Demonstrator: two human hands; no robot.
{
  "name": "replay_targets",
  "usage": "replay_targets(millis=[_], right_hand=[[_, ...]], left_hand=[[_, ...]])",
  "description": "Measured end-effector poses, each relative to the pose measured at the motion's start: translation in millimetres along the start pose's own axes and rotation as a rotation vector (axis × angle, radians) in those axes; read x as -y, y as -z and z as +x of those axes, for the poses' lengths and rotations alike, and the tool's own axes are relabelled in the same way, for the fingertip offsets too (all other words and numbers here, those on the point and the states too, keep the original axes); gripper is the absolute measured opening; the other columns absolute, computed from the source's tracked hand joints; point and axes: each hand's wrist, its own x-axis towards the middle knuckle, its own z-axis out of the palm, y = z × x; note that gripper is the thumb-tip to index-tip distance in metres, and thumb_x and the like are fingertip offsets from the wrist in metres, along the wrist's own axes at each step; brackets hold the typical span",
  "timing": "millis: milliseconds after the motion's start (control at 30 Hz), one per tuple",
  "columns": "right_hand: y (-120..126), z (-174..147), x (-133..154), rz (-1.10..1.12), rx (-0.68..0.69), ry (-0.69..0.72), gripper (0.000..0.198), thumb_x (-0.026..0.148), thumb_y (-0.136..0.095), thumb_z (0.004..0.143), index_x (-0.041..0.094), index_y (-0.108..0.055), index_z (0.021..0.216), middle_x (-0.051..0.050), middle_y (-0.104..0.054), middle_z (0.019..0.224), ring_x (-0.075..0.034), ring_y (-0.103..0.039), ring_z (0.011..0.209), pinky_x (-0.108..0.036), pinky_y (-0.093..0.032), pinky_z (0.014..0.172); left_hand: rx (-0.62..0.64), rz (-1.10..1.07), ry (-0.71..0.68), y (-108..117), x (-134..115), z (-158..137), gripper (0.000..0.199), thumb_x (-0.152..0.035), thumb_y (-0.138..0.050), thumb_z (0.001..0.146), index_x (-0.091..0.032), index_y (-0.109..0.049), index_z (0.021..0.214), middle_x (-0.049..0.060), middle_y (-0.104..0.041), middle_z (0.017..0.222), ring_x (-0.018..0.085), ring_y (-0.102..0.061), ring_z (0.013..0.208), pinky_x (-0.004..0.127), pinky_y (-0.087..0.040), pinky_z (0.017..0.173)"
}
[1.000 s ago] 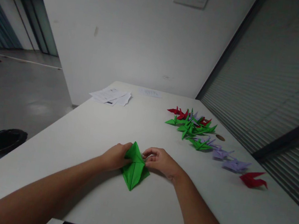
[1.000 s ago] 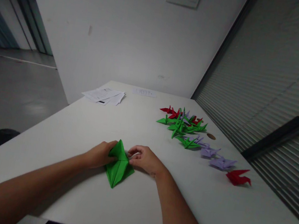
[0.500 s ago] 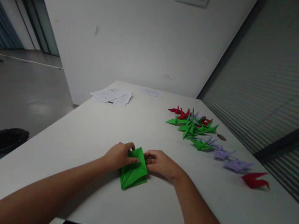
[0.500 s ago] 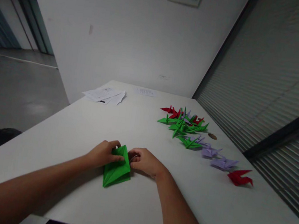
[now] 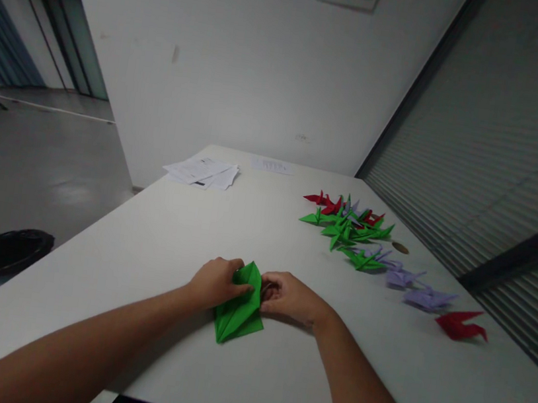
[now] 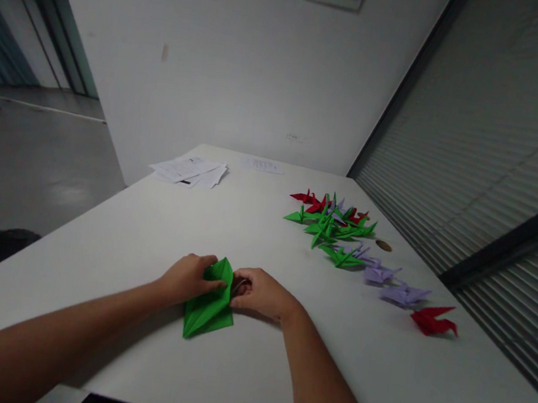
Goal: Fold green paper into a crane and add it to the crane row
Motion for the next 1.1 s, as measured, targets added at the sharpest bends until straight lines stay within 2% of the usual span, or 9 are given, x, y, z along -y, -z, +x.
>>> replay_targets(millis=[300, 600, 900, 967, 1033, 1100], right_hand=[[-10, 10, -5, -0.169, -0.167, 0.064, 0.026, 0.017, -0.079, 0.07, 0.016, -0.068, 0.094, 0.002, -0.064, 0.078, -0.013, -0.056, 0.068, -0.022, -0.04, 0.059], [-15, 14, -6, -0.428, -0.297, 0.045, 0.02, 0.014, -0.078, 0.071, 0.017, -0.068, 0.089, 0.002, -0.063, 0.075, -0.015, -0.057, 0.07, -0.023, -0.039, 0.059], [-19, 19, -4, -0.547, -0.37, -0.017, 0.008, 0.015, -0.076, 0.075, 0.016, -0.069, 0.079, 0.0, -0.066, 0.071, -0.015, -0.059, 0.066, -0.024, -0.037, 0.058], [-17, 19, -4, -0.538, -0.387, -0.013, 0.005, 0.015, -0.074, 0.076, 0.015, -0.07, 0.079, -0.001, -0.067, 0.072, -0.016, -0.059, 0.068, -0.024, -0.038, 0.058], [-16, 19, -5, -0.507, -0.396, 0.006, 0.005, 0.015, -0.073, 0.077, 0.015, -0.071, 0.081, -0.002, -0.069, 0.074, -0.016, -0.059, 0.069, -0.024, -0.039, 0.059], [-14, 19, -6, -0.466, -0.402, 0.006, 0.005, 0.017, -0.071, 0.079, 0.015, -0.072, 0.083, -0.002, -0.069, 0.073, -0.015, -0.058, 0.066, -0.024, -0.039, 0.057]], left_hand=[[-0.003, -0.075, -0.06, -2, 8, 3, 0.031, -0.042, -0.076, 0.079, -0.023, -0.067, 0.102, 0.003, -0.072, 0.078, 0.023, -0.068, 0.072, 0.028, -0.037, 0.058], [0.041, -0.219, -0.117, -1, 12, 4, 0.034, -0.028, -0.07, 0.08, -0.023, -0.068, 0.113, 0.002, -0.075, 0.083, 0.021, -0.067, 0.071, 0.027, -0.041, 0.062], [0.068, -0.258, -0.159, 0, 16, 4, 0.036, -0.031, -0.069, 0.083, -0.023, -0.064, 0.118, 0.002, -0.074, 0.085, 0.02, -0.066, 0.073, 0.028, -0.044, 0.064], [0.035, -0.291, -0.191, 2, 18, 3, 0.036, -0.03, -0.067, 0.085, -0.022, -0.062, 0.12, 0.003, -0.074, 0.09, 0.02, -0.066, 0.077, 0.029, -0.046, 0.067], [-0.091, -0.276, -0.226, 6, 20, -1, 0.027, -0.026, -0.063, 0.086, -0.021, -0.062, 0.113, 0.005, -0.072, 0.095, 0.021, -0.066, 0.085, 0.031, -0.049, 0.075], [-0.237, -0.198, -0.327, 12, 19, -8, 0.013, -0.023, -0.058, 0.089, -0.02, -0.063, 0.101, 0.008, -0.069, 0.097, 0.023, -0.063, 0.093, 0.035, -0.05, 0.082]])
